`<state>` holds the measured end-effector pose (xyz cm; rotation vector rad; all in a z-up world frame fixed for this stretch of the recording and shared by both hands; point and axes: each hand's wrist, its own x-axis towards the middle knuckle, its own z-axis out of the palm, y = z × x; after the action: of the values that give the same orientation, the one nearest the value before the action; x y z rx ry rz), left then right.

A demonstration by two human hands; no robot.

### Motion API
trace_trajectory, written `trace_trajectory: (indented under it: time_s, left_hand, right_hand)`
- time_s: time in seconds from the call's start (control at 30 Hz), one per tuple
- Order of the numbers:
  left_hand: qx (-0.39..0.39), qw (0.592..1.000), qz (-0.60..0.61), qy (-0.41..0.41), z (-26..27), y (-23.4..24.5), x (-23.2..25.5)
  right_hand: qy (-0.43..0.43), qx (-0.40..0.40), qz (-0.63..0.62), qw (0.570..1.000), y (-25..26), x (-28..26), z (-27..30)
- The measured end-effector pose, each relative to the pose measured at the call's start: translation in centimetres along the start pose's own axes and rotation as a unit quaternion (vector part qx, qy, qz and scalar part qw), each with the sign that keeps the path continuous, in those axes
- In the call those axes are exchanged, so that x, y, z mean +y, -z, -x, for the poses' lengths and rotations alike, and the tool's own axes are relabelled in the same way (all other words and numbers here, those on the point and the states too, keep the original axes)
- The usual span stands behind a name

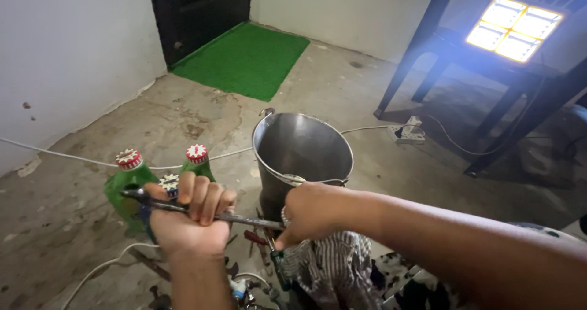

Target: The person wipes several metal wrenches and a metal rod with a cloth, then places them back on the floor near plastic containers.

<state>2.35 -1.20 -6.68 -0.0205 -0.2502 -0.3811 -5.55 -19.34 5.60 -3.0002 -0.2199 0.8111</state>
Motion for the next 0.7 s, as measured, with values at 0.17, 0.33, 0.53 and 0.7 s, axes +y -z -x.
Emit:
trace_trajectory:
  time_s: [0.17,0.33,0.53,0.7]
  left_hand:
    - [0.018,0.998,-0.040,-0.048,1.3,1.5,1.8]
    - [0.135,0.982,-0.100,-0.084,0.7,1.7,2.8]
    - [0.159,0.981,-0.088,-0.074,-0.7,-0.4,-1.8]
    - [0.010,0.997,-0.070,-0.020,-1.6,-1.4,-4.5]
  right_hand:
    - [-0.078,0.143,-0.123,0.979,1.6,2.0,-0.4]
    - [-0.052,0.252,-0.237,0.937,2.6,0.7,0.4]
    - [0.206,0.274,-0.217,0.914,0.5,-2.0,1.2]
    - [0.188,0.224,-0.218,0.931,0.3,-3.6,1.4]
